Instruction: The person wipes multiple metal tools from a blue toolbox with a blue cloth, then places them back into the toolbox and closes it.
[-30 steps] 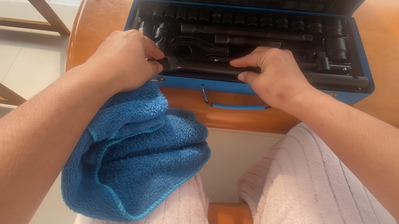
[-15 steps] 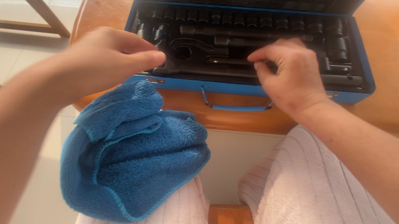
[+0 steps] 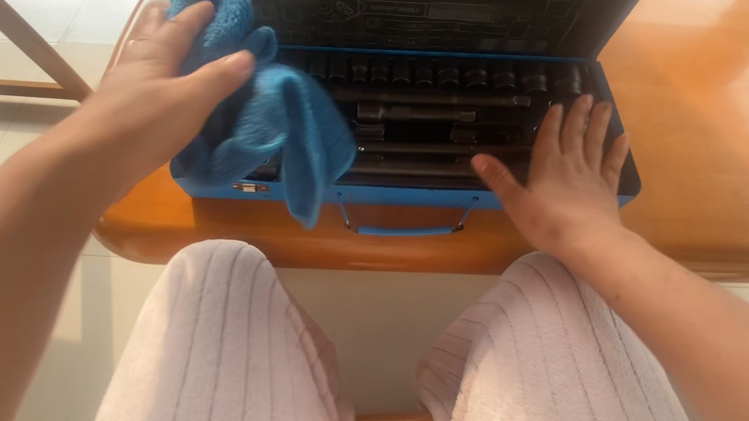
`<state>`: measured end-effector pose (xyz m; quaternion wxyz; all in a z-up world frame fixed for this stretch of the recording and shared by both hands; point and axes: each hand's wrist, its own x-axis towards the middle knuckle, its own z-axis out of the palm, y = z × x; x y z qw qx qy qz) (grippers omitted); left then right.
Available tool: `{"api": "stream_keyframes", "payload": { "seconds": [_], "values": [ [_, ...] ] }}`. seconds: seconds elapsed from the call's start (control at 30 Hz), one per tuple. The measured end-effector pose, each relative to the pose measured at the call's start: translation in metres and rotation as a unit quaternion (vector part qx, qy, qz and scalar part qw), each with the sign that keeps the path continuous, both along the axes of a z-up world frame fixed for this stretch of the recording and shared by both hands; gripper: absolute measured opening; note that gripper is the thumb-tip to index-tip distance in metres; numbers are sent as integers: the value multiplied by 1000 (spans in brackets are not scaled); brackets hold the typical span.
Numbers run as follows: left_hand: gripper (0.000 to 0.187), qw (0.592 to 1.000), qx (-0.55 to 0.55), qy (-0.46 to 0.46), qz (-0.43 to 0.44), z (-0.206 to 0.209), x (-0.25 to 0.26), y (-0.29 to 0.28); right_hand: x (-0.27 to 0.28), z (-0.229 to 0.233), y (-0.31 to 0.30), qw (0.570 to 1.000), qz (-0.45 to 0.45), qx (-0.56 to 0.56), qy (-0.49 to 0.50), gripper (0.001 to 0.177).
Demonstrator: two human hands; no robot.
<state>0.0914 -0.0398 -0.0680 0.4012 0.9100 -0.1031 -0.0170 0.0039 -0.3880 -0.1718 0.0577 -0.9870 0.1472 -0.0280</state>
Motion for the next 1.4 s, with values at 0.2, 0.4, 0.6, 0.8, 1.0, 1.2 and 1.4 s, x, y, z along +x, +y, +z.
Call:
{"api": "stream_keyframes", "payload": {
  "seconds": [0.2,0.4,0.6,0.8,1.0,1.2,1.4],
  "values": [
    [97,953,276,80,92,-70,61,-74,2,7,4,994,-9,41,103,119],
    [56,983,155,-97,-26,-105,73,-145,7,3,3,990,9,58,127,119],
    [60,975,17,-146,-166,-104,45,-221,4,-2,-4,994,20,41,102,122],
    [48,943,34,-88,-319,-87,19,-284,8,-1,-6,988,17,48,149,121],
    [53,934,161,-177,-265,-91,24,-223,8,-4,-7,993,19,35,115,127],
    [77,937,297,-110,-145,-57,34,-111,9,-3,-11,992,7,112,64,116],
    [36,937,318,-102,-98,-50,30,-30,46,26,-48,970,89,64,-217,96]
  ]
}}
